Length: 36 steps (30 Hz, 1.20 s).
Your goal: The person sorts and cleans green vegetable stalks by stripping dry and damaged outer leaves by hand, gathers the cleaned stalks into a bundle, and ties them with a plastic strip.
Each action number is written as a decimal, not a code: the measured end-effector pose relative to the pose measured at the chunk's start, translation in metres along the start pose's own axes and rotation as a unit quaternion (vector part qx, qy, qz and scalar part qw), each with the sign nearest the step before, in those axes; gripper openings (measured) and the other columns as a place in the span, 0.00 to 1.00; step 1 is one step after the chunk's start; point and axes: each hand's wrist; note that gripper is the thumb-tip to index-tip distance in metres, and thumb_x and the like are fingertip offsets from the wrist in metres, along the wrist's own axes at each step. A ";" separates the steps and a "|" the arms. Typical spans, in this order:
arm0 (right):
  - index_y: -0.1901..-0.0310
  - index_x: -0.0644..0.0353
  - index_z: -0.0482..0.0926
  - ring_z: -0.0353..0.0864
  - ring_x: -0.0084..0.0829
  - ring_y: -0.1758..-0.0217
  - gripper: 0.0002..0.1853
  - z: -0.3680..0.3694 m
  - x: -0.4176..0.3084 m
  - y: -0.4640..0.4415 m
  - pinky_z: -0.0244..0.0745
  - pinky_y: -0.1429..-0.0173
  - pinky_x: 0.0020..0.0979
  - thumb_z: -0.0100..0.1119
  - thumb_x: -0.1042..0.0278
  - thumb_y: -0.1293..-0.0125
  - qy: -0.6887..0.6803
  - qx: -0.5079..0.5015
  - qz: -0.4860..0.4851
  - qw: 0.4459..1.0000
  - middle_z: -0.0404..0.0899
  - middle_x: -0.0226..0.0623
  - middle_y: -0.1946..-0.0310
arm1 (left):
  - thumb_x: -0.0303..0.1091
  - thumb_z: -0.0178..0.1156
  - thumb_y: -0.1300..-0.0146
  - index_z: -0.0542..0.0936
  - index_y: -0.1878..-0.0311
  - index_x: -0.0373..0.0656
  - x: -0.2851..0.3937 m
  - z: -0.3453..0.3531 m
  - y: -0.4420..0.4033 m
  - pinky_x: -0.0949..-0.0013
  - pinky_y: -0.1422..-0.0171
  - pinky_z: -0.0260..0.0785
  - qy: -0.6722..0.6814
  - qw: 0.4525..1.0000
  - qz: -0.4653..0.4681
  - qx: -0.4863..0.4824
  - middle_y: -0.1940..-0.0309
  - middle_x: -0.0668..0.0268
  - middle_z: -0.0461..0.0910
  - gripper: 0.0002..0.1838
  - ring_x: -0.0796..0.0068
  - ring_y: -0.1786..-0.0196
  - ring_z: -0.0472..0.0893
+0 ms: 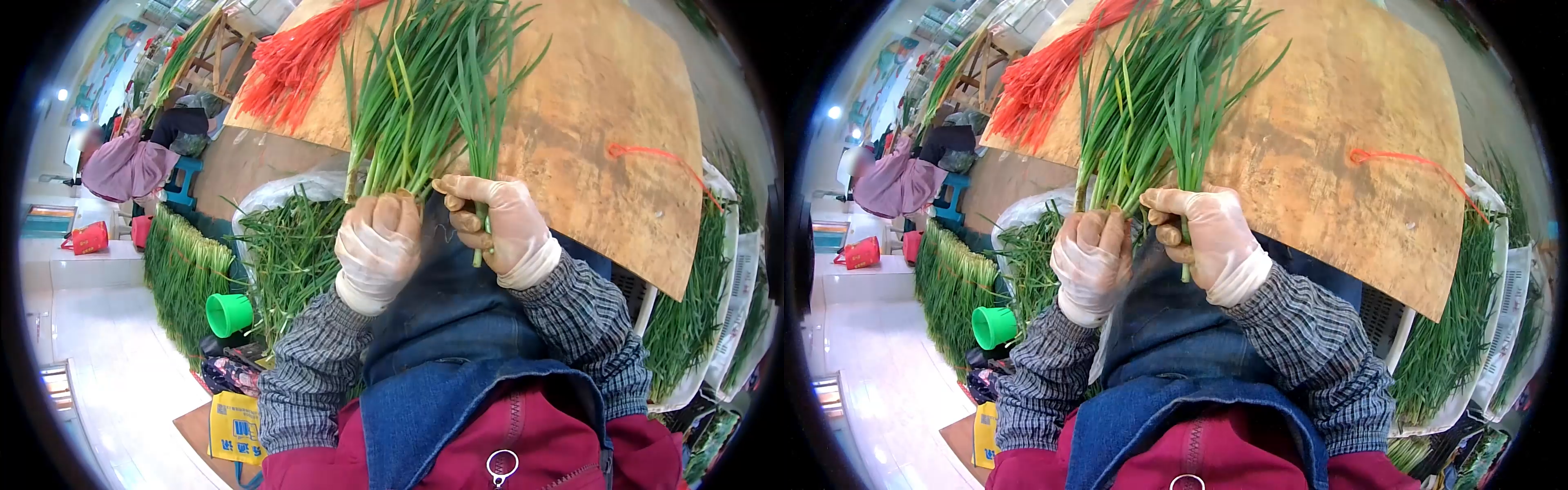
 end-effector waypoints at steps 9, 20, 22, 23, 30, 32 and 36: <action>0.64 0.65 0.73 0.65 0.17 0.83 0.07 -0.003 0.019 -0.001 0.53 0.85 0.16 0.57 0.73 0.42 0.018 0.004 -0.082 0.996 0.72 0.31 0.78 | 0.22 0.62 0.45 0.76 0.67 0.36 0.026 -0.006 -0.006 0.79 0.66 0.66 0.383 0.840 -0.384 0.000 0.74 0.68 0.77 0.04 0.84 0.72 0.72; 0.66 0.66 0.74 0.61 0.15 0.85 0.05 -0.008 0.019 -0.006 0.52 0.84 0.16 0.53 0.77 0.44 -0.020 0.051 -0.074 0.996 0.70 0.29 0.79 | 0.27 0.57 0.39 0.76 0.66 0.34 0.033 -0.024 -0.018 0.81 0.76 0.62 0.511 0.634 -0.580 0.018 0.79 0.66 0.76 0.05 0.84 0.79 0.71; 0.65 0.66 0.74 0.60 0.15 0.85 0.05 -0.012 0.016 -0.008 0.52 0.84 0.16 0.52 0.76 0.43 -0.023 0.051 -0.053 0.997 0.70 0.29 0.80 | 0.31 0.57 0.39 0.76 0.66 0.35 0.025 -0.026 -0.022 0.81 0.78 0.60 0.530 0.599 -0.600 -0.028 0.80 0.66 0.76 0.08 0.83 0.81 0.70; 0.65 0.68 0.73 0.59 0.15 0.86 0.06 -0.010 0.017 -0.006 0.52 0.84 0.17 0.51 0.76 0.43 -0.003 0.056 -0.079 0.995 0.69 0.28 0.81 | 0.32 0.56 0.39 0.76 0.66 0.35 0.025 -0.025 -0.024 0.81 0.78 0.59 0.543 0.577 -0.605 -0.080 0.80 0.67 0.75 0.08 0.83 0.82 0.69; 0.65 0.69 0.71 0.62 0.17 0.84 0.07 -0.019 0.013 -0.005 0.54 0.84 0.17 0.47 0.78 0.45 -0.046 -0.008 -0.070 0.996 0.71 0.35 0.78 | 0.34 0.55 0.40 0.79 0.70 0.39 0.010 -0.044 -0.017 0.79 0.81 0.51 0.501 0.649 -0.572 -0.019 0.85 0.73 0.68 0.09 0.85 0.85 0.63; 0.67 0.71 0.73 0.60 0.18 0.85 0.07 -0.025 0.006 -0.003 0.52 0.83 0.19 0.47 0.77 0.44 -0.068 -0.030 -0.060 0.995 0.67 0.30 0.84 | 0.34 0.55 0.39 0.79 0.68 0.39 -0.009 -0.062 0.000 0.78 0.82 0.50 0.446 0.647 -0.604 0.129 0.86 0.73 0.67 0.09 0.85 0.86 0.61; 0.65 0.71 0.73 0.62 0.18 0.84 0.08 -0.031 0.001 -0.005 0.53 0.83 0.19 0.48 0.75 0.43 -0.092 -0.050 -0.047 0.993 0.71 0.34 0.80 | 0.37 0.55 0.38 0.78 0.64 0.35 -0.066 -0.094 0.089 0.77 0.79 0.57 0.305 0.670 -0.676 0.032 0.83 0.70 0.71 0.12 0.82 0.81 0.66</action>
Point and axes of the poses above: each hand's wrist, its own y-axis away from the middle knuckle, its own z-axis out of the palm, x = y × z
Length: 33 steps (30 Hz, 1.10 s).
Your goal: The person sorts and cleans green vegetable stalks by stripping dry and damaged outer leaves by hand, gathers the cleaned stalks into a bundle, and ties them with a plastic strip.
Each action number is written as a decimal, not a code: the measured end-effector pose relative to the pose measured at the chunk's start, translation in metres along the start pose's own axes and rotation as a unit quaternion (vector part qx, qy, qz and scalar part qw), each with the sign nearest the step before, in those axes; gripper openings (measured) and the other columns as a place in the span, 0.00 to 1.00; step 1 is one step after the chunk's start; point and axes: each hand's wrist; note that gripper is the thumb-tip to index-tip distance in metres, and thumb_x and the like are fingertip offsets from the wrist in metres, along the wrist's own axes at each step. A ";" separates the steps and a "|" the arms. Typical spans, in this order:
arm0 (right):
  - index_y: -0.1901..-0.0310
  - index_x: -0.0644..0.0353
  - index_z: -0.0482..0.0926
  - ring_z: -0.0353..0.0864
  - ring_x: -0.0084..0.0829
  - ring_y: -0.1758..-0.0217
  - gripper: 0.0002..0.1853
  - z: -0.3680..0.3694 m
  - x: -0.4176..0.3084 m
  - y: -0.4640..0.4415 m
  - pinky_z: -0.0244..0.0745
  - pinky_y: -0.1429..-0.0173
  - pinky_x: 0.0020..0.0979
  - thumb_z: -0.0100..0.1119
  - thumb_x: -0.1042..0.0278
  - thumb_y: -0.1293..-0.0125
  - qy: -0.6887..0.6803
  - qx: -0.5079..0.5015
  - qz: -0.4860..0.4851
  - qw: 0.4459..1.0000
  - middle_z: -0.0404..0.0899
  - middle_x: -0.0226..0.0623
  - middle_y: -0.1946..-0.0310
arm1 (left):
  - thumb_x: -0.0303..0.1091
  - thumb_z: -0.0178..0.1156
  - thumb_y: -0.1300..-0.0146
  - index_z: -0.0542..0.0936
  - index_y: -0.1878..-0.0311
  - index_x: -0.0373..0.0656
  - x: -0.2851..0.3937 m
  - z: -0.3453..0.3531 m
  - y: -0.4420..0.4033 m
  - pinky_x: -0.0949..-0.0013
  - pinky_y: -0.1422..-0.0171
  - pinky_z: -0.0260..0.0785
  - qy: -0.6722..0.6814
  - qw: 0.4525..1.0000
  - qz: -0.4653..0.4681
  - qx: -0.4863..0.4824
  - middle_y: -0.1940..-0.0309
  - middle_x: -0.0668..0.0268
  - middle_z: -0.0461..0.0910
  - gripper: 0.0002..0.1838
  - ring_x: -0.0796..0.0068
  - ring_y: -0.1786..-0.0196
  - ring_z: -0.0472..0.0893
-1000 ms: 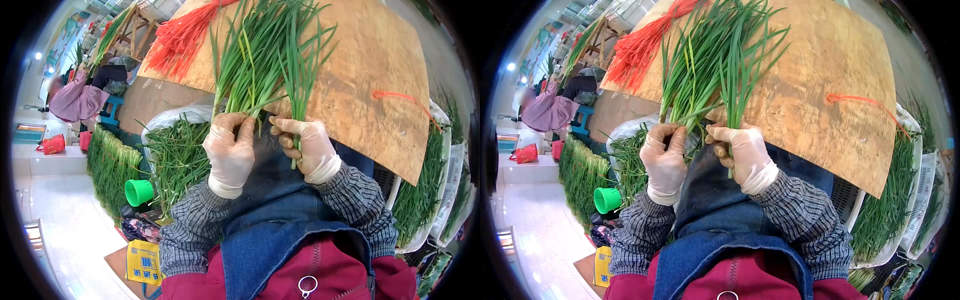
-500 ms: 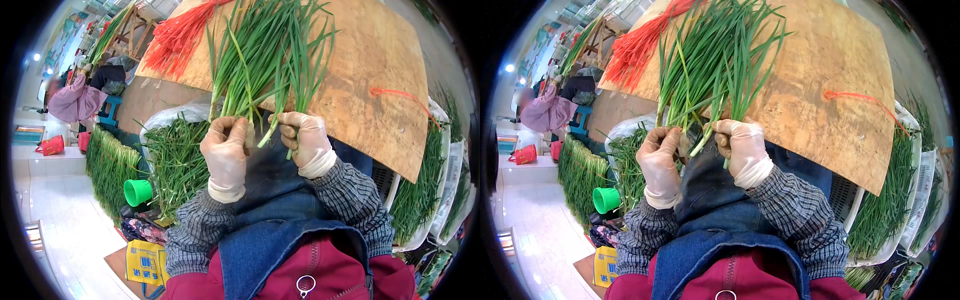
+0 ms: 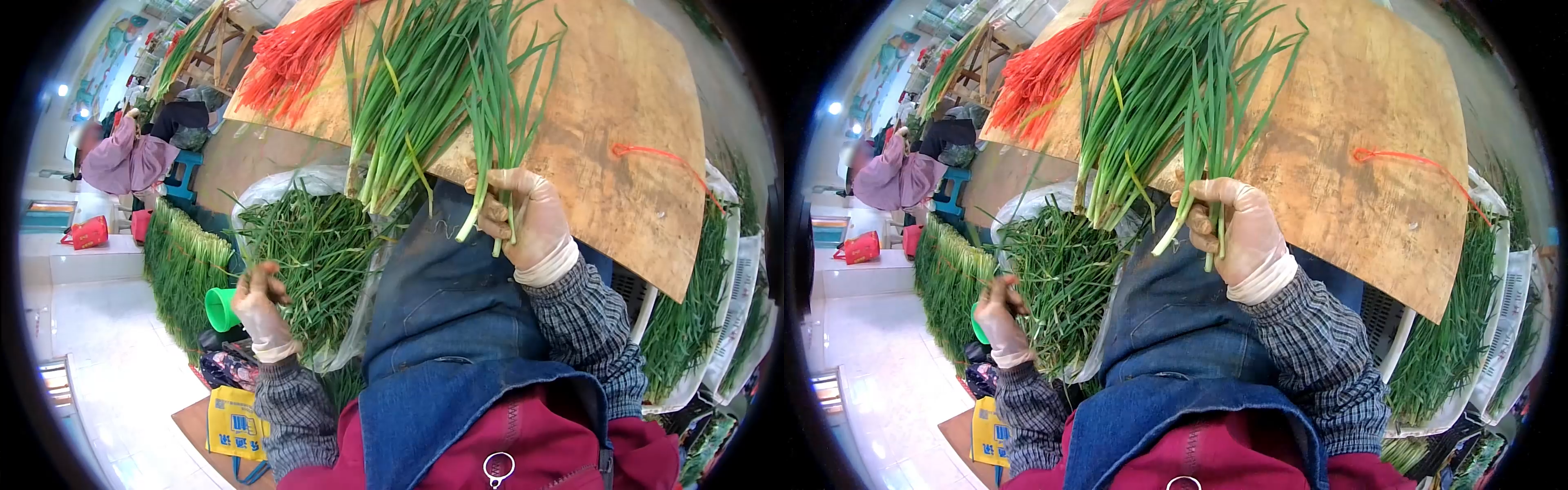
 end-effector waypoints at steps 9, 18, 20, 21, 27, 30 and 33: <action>0.62 0.69 0.73 0.65 0.15 0.81 0.07 0.005 0.006 0.002 0.55 0.85 0.16 0.53 0.75 0.40 0.046 0.011 0.012 0.999 0.75 0.38 0.73 | 0.30 0.58 0.42 0.80 0.60 0.36 0.033 0.077 0.037 0.79 0.64 0.67 -0.087 0.957 0.120 -0.249 0.70 0.65 0.80 0.09 0.80 0.69 0.76; 0.67 0.67 0.75 0.67 0.16 0.81 0.03 0.004 0.011 0.007 0.54 0.84 0.17 0.55 0.78 0.43 0.076 0.061 -0.010 0.995 0.71 0.30 0.79 | 0.28 0.59 0.44 0.79 0.67 0.33 0.055 0.150 0.062 0.80 0.75 0.62 0.085 0.944 -0.027 -0.317 0.75 0.64 0.78 0.07 0.82 0.77 0.73; 0.66 0.69 0.73 0.64 0.16 0.82 0.04 0.008 0.016 0.005 0.53 0.84 0.16 0.53 0.77 0.42 0.071 0.050 -0.016 0.996 0.71 0.32 0.78 | 0.27 0.58 0.42 0.78 0.69 0.33 0.050 0.141 0.069 0.79 0.77 0.61 0.121 0.965 0.005 -0.234 0.77 0.66 0.77 0.06 0.82 0.80 0.71; 0.65 0.70 0.72 0.63 0.16 0.82 0.05 0.009 0.017 0.004 0.53 0.85 0.16 0.53 0.77 0.42 0.070 0.044 -0.019 0.996 0.71 0.33 0.78 | 0.28 0.57 0.41 0.78 0.70 0.34 0.047 0.131 0.070 0.79 0.77 0.61 0.132 0.972 0.020 -0.194 0.78 0.66 0.77 0.06 0.82 0.80 0.70; 0.64 0.73 0.73 0.70 0.23 0.79 0.09 -0.018 -0.005 -0.002 0.58 0.82 0.19 0.52 0.76 0.45 0.025 0.021 -0.020 0.999 0.75 0.41 0.74 | 0.40 0.58 0.38 0.75 0.76 0.40 -0.006 0.051 0.044 0.82 0.79 0.59 0.077 0.996 0.044 0.013 0.80 0.67 0.76 0.15 0.83 0.81 0.70; 0.64 0.72 0.73 0.77 0.31 0.73 0.10 -0.010 -0.007 0.002 0.70 0.75 0.27 0.51 0.74 0.46 0.026 0.086 -0.011 0.996 0.77 0.43 0.71 | 0.41 0.60 0.41 0.77 0.72 0.37 -0.015 0.043 0.045 0.77 0.76 0.65 -0.079 0.990 -0.061 -0.097 0.80 0.66 0.78 0.15 0.79 0.80 0.73; 0.62 0.70 0.73 0.79 0.38 0.67 0.11 -0.007 -0.006 0.004 0.76 0.66 0.36 0.49 0.75 0.47 0.002 0.074 0.012 0.997 0.77 0.44 0.68 | 0.39 0.60 0.42 0.77 0.59 0.30 -0.011 0.090 0.050 0.74 0.70 0.68 -0.107 0.969 0.053 -0.218 0.71 0.60 0.80 0.18 0.75 0.74 0.77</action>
Point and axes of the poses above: each hand's wrist, its own y-axis away from the middle knuckle, its own z-axis out of the palm, x = y × z
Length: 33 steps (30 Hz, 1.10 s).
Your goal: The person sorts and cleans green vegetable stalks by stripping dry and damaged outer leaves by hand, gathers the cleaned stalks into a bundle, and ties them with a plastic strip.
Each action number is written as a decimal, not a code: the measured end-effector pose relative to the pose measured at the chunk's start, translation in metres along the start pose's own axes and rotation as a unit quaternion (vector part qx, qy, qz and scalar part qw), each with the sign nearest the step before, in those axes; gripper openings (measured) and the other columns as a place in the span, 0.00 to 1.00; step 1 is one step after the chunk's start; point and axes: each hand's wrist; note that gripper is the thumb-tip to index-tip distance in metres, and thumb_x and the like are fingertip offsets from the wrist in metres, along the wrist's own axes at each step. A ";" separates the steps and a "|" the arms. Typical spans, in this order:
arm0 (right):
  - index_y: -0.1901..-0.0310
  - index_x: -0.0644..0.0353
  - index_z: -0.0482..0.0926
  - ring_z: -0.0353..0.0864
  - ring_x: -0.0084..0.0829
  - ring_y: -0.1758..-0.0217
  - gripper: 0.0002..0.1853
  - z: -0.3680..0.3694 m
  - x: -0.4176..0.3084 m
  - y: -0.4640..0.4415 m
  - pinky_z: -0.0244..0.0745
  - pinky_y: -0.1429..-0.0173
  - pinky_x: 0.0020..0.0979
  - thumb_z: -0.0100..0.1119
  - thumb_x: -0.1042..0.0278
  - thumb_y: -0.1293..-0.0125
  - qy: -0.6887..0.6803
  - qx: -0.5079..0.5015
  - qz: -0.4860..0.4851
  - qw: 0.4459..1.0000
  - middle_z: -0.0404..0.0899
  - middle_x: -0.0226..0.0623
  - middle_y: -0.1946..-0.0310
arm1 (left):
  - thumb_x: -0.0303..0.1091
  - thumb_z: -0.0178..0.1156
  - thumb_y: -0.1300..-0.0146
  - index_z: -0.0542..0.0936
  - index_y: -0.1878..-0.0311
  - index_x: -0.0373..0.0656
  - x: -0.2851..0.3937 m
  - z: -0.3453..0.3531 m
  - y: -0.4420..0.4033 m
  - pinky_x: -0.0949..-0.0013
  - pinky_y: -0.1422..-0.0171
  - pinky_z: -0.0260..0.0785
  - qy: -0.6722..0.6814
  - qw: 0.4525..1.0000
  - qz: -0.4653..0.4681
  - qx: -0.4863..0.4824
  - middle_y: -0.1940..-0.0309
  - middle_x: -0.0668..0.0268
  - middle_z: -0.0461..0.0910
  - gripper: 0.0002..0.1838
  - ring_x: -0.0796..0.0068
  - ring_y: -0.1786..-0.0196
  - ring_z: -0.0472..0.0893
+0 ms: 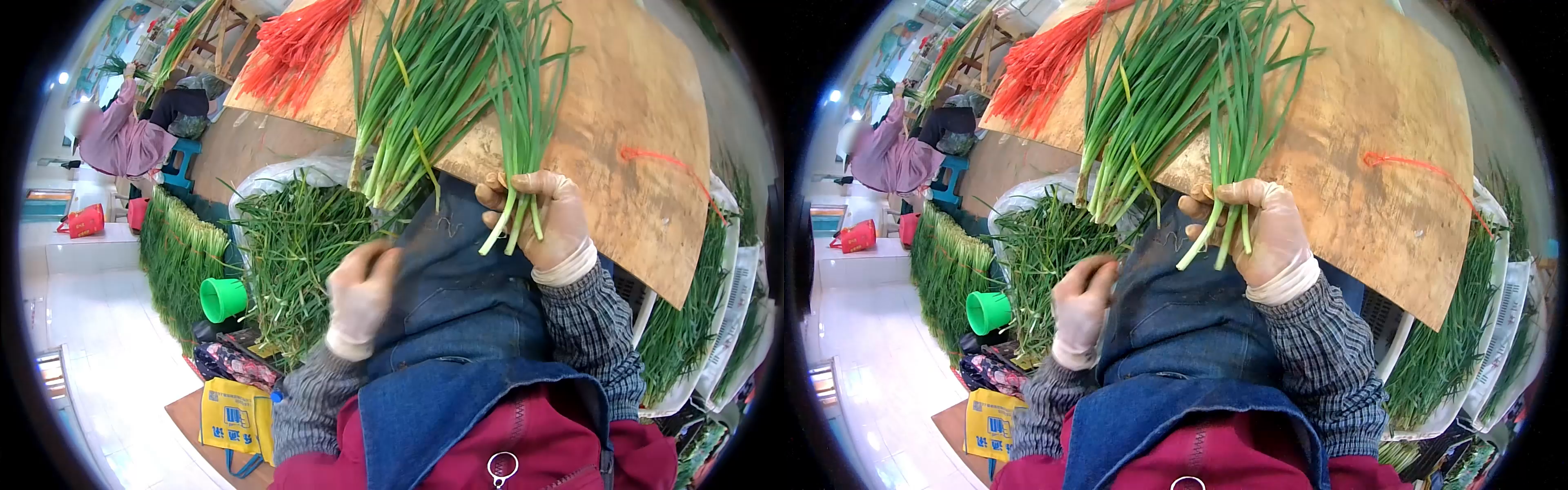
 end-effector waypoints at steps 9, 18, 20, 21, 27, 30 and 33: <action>0.55 0.69 0.71 0.70 0.24 0.77 0.13 -0.015 -0.010 -0.003 0.62 0.80 0.23 0.47 0.74 0.42 -0.078 -0.118 0.042 0.989 0.73 0.36 0.73 | 0.36 0.50 0.36 0.76 0.60 0.32 0.069 0.037 -0.041 0.78 0.80 0.60 0.331 0.920 -0.097 -0.186 0.82 0.69 0.72 0.14 0.82 0.85 0.67; 0.56 0.69 0.72 0.62 0.17 0.83 0.12 0.009 -0.002 -0.007 0.55 0.81 0.19 0.49 0.71 0.39 -0.004 -0.073 0.036 0.997 0.68 0.28 0.78 | 0.36 0.51 0.35 0.75 0.55 0.29 0.003 -0.171 0.012 0.73 0.83 0.61 0.331 0.916 0.222 -0.034 0.82 0.62 0.76 0.16 0.81 0.92 0.61; 0.56 0.68 0.72 0.61 0.17 0.83 0.12 0.009 -0.001 -0.008 0.54 0.81 0.18 0.49 0.71 0.39 -0.011 -0.086 0.037 0.996 0.68 0.28 0.78 | 0.35 0.49 0.35 0.75 0.54 0.32 -0.025 -0.198 0.014 0.72 0.78 0.62 0.220 0.966 0.097 0.094 0.82 0.63 0.75 0.16 0.77 0.87 0.67; 0.55 0.68 0.72 0.61 0.16 0.83 0.13 0.009 0.000 -0.008 0.54 0.81 0.18 0.49 0.71 0.39 -0.014 -0.093 0.038 0.995 0.68 0.27 0.78 | 0.36 0.49 0.36 0.75 0.53 0.32 -0.040 -0.210 0.015 0.70 0.75 0.64 0.126 0.977 0.003 0.173 0.81 0.62 0.76 0.16 0.74 0.83 0.70; 0.51 0.70 0.68 0.59 0.16 0.84 0.16 0.009 0.005 -0.010 0.55 0.81 0.19 0.49 0.71 0.39 -0.012 -0.103 0.048 0.993 0.63 0.26 0.81 | 0.39 0.58 0.43 0.78 0.54 0.34 -0.038 -0.110 -0.014 0.68 0.49 0.68 -0.236 0.963 0.035 0.124 0.57 0.53 0.78 0.19 0.64 0.55 0.78; 0.57 0.69 0.73 0.57 0.15 0.84 0.12 0.011 0.009 -0.009 0.51 0.81 0.18 0.50 0.72 0.40 -0.006 -0.094 0.051 0.994 0.63 0.24 0.80 | 0.35 0.56 0.42 0.77 0.53 0.33 -0.001 -0.051 -0.024 0.73 0.56 0.70 -0.072 0.993 -0.057 -0.081 0.64 0.55 0.81 0.17 0.71 0.62 0.79; 0.59 0.69 0.74 0.57 0.15 0.84 0.10 0.014 0.011 -0.005 0.50 0.82 0.18 0.52 0.72 0.40 0.026 -0.059 0.049 0.997 0.63 0.24 0.80 | 0.33 0.52 0.37 0.77 0.56 0.34 0.015 -0.022 -0.016 0.81 0.68 0.66 0.154 0.975 -0.114 -0.115 0.71 0.64 0.79 0.13 0.83 0.71 0.76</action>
Point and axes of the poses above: each hand's wrist, its own y-axis away from the middle knuckle, its own z-axis out of the palm, x = y × z
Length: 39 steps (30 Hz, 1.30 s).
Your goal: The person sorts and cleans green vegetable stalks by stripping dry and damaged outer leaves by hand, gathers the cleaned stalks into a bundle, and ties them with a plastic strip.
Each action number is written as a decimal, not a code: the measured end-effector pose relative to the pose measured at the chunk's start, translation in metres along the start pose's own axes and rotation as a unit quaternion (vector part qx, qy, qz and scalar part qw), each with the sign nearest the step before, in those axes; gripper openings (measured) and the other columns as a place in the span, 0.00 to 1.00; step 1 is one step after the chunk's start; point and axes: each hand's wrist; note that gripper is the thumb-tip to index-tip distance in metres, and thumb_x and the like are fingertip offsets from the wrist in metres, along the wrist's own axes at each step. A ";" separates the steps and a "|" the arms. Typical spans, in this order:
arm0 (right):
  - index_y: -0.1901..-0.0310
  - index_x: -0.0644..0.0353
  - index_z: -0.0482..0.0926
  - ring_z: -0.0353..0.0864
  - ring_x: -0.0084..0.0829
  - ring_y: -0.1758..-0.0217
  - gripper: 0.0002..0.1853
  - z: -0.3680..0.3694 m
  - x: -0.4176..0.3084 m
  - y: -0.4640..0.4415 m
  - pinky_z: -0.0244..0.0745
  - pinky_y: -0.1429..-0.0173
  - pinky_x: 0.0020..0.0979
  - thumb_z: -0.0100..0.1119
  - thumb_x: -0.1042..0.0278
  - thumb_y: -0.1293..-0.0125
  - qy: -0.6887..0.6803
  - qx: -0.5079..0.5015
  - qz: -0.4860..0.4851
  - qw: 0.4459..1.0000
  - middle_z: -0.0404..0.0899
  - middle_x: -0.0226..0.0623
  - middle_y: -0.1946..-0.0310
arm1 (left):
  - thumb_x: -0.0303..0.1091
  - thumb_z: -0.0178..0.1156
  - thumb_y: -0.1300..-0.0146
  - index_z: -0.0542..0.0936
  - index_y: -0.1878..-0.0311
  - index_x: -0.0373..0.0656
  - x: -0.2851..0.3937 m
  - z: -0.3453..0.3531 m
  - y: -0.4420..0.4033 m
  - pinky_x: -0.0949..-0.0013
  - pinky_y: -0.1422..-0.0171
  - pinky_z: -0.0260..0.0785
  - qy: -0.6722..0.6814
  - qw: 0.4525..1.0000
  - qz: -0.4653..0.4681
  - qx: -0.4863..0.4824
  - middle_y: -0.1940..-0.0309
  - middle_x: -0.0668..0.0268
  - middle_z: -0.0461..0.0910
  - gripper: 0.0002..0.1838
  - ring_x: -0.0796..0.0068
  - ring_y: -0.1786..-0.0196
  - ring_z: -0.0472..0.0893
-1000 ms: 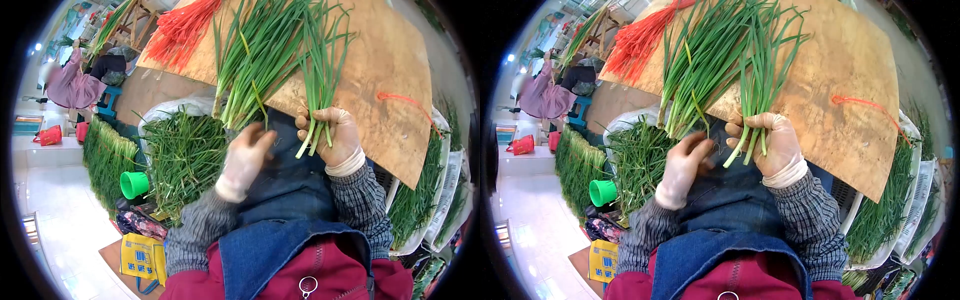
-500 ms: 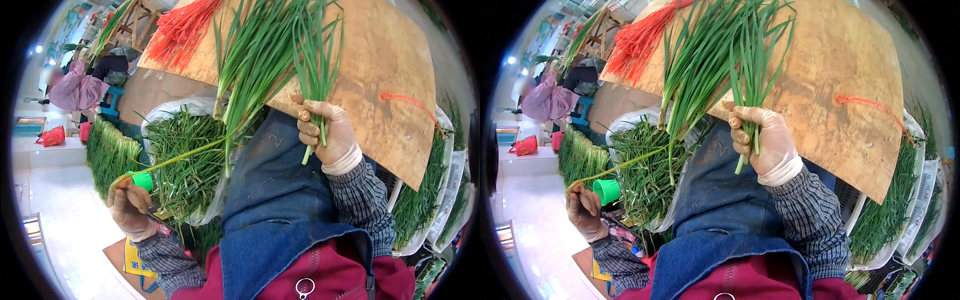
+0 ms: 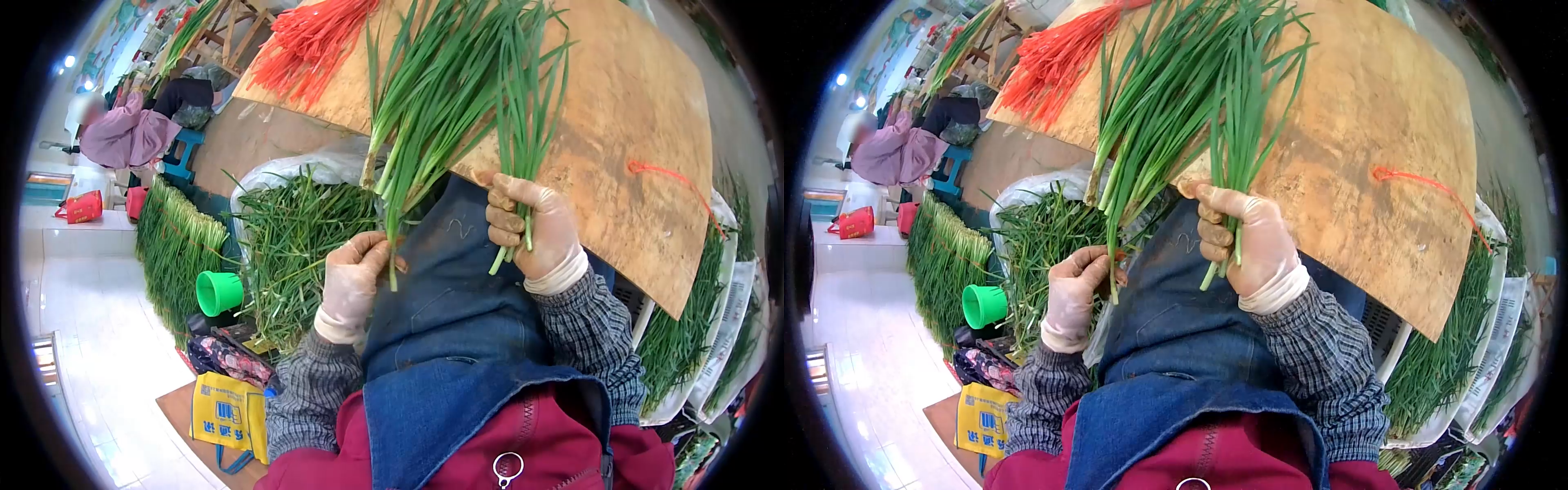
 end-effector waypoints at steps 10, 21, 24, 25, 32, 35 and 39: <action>0.66 0.65 0.76 0.64 0.15 0.85 0.07 0.015 0.025 0.009 0.55 0.84 0.17 0.62 0.73 0.44 0.112 0.030 -0.033 0.993 0.72 0.29 0.80 | 0.21 0.58 0.43 0.77 0.57 0.33 0.016 0.056 0.001 0.80 0.63 0.69 0.061 0.977 0.202 0.029 0.68 0.64 0.79 0.10 0.81 0.70 0.76; 0.67 0.65 0.75 0.65 0.17 0.84 0.04 0.006 0.023 0.005 0.56 0.83 0.18 0.58 0.74 0.42 0.098 0.043 -0.035 0.994 0.71 0.29 0.82 | 0.41 0.50 0.36 0.75 0.60 0.32 0.029 0.041 -0.007 0.81 0.80 0.56 0.200 0.958 -0.069 -0.194 0.74 0.61 0.78 0.17 0.83 0.81 0.68; 0.66 0.65 0.76 0.63 0.16 0.85 0.06 0.011 0.023 0.007 0.54 0.83 0.18 0.59 0.72 0.42 0.084 0.055 -0.034 0.994 0.71 0.28 0.82 | 0.40 0.51 0.37 0.76 0.61 0.34 0.027 0.041 -0.008 0.83 0.81 0.50 0.210 0.944 -0.116 -0.228 0.77 0.65 0.76 0.15 0.86 0.84 0.62; 0.66 0.65 0.76 0.64 0.16 0.85 0.06 0.009 0.022 0.006 0.55 0.83 0.17 0.59 0.71 0.41 0.087 0.057 -0.037 0.994 0.71 0.28 0.82 | 0.39 0.51 0.36 0.76 0.61 0.36 0.027 0.041 -0.009 0.84 0.81 0.50 0.213 0.943 -0.115 -0.229 0.78 0.67 0.76 0.14 0.88 0.84 0.63; 0.66 0.67 0.79 0.63 0.14 0.85 0.08 0.015 0.022 0.014 0.52 0.85 0.16 0.59 0.70 0.42 0.192 0.101 -0.067 0.974 0.72 0.29 0.82 | 0.29 0.57 0.42 0.77 0.65 0.36 0.027 0.063 -0.003 0.82 0.80 0.54 0.083 0.993 0.018 -0.077 0.79 0.67 0.76 0.06 0.87 0.83 0.65; 0.69 0.67 0.78 0.63 0.15 0.86 0.07 0.019 0.021 0.012 0.53 0.85 0.17 0.60 0.72 0.44 0.177 0.102 -0.078 0.976 0.73 0.30 0.82 | 0.27 0.57 0.42 0.77 0.68 0.37 0.022 0.062 0.009 0.82 0.79 0.56 0.023 0.985 0.152 0.080 0.77 0.66 0.77 0.03 0.85 0.82 0.67; 0.70 0.68 0.79 0.67 0.17 0.84 0.07 0.012 0.009 0.006 0.56 0.84 0.17 0.59 0.72 0.44 0.140 0.096 -0.090 0.981 0.75 0.33 0.80 | 0.31 0.54 0.37 0.76 0.68 0.40 0.001 0.007 0.010 0.82 0.78 0.59 0.064 0.908 0.258 0.325 0.76 0.67 0.77 0.06 0.84 0.80 0.69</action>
Point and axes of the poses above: each hand's wrist, its own y-axis away from the middle knuckle, its own z-axis out of the palm, x = y × z
